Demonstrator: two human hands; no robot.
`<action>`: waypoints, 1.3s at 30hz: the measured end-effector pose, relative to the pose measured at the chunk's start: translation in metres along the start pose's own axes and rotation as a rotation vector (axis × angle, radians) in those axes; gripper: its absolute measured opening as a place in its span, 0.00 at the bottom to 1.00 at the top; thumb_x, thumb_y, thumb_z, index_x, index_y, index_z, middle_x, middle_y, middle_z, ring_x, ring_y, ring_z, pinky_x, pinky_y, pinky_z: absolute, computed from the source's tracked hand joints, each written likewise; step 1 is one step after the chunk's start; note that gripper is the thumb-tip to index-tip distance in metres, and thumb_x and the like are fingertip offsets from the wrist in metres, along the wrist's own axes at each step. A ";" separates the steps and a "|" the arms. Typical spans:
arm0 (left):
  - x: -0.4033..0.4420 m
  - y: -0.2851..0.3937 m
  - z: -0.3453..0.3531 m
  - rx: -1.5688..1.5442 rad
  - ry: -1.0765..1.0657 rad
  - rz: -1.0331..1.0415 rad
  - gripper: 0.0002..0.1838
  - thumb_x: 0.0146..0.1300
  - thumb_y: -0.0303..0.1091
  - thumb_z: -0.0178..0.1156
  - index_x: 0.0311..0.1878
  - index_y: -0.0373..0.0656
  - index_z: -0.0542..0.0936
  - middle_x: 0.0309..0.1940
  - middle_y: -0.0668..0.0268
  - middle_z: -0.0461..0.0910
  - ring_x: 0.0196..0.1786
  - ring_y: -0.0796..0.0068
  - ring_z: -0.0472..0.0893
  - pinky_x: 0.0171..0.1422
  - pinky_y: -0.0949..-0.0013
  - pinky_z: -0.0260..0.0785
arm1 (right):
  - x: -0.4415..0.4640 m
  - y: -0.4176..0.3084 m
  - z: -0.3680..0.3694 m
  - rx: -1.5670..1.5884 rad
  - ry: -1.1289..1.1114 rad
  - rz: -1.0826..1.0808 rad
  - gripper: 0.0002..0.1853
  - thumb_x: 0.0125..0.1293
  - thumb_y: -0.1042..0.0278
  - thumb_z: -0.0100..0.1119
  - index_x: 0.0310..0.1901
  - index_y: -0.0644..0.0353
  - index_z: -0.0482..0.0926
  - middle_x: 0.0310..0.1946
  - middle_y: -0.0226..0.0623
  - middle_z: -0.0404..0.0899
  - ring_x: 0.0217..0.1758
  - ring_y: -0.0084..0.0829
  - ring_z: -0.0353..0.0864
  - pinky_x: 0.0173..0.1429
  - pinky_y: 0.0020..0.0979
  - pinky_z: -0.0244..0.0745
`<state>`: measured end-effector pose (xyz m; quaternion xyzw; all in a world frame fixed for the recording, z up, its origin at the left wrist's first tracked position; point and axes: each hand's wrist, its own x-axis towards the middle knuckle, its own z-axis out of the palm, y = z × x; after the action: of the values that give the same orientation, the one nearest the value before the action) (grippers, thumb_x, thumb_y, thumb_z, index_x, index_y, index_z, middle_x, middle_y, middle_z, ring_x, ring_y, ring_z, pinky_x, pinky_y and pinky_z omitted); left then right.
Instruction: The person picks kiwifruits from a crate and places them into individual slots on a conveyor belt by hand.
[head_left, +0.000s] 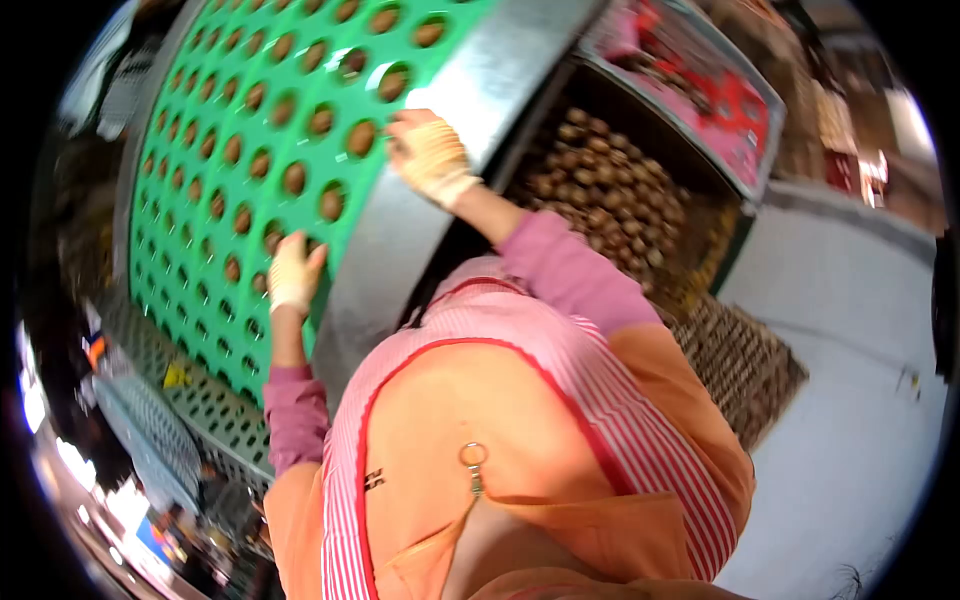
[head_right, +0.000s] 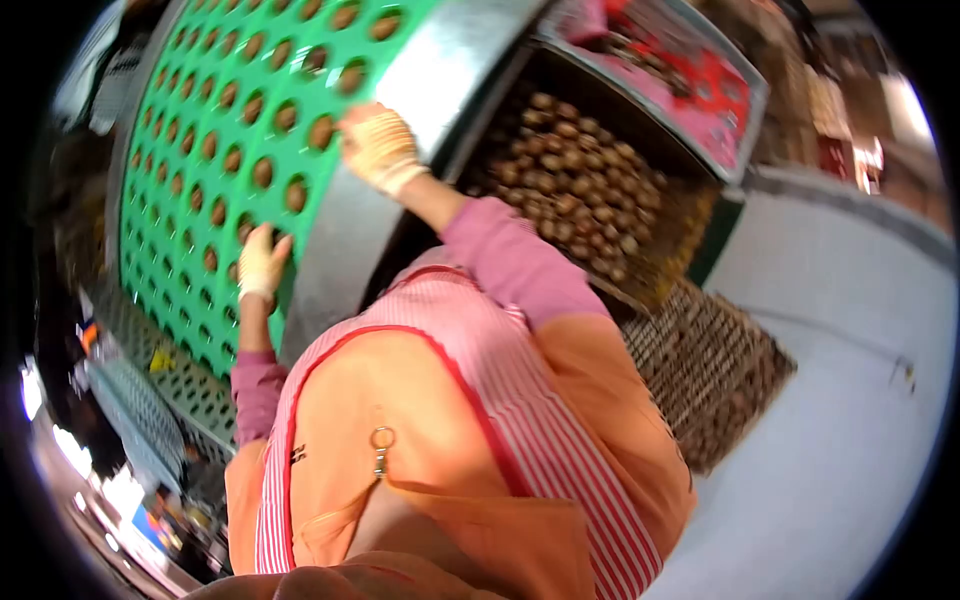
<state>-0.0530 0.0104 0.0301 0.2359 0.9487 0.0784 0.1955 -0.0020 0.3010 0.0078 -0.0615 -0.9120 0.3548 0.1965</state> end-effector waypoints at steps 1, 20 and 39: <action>-0.002 -0.010 0.003 -0.093 0.039 0.056 0.17 0.60 0.42 0.63 0.44 0.38 0.77 0.43 0.47 0.79 0.48 0.43 0.77 0.51 0.49 0.69 | -0.004 0.005 0.001 0.028 0.044 -0.035 0.09 0.54 0.71 0.60 0.38 0.59 0.80 0.44 0.42 0.80 0.50 0.47 0.77 0.54 0.43 0.74; 0.071 0.365 0.104 0.384 -0.522 0.513 0.32 0.59 0.42 0.67 0.66 0.48 0.69 0.74 0.48 0.54 0.68 0.44 0.68 0.67 0.52 0.68 | -0.258 0.208 -0.218 -0.169 -0.273 1.300 0.45 0.56 0.55 0.71 0.74 0.43 0.58 0.79 0.40 0.41 0.78 0.58 0.47 0.75 0.51 0.60; 0.089 0.378 0.169 0.465 -0.559 0.467 0.30 0.57 0.37 0.68 0.65 0.60 0.72 0.63 0.51 0.61 0.62 0.49 0.74 0.60 0.54 0.75 | -0.246 0.190 -0.185 -0.158 -0.300 1.188 0.34 0.59 0.55 0.69 0.67 0.45 0.69 0.69 0.45 0.59 0.68 0.57 0.65 0.67 0.52 0.70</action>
<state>0.1018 0.3940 -0.0628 0.4942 0.7728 -0.1622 0.3636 0.2919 0.4949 -0.0730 -0.5227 -0.7631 0.3398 -0.1704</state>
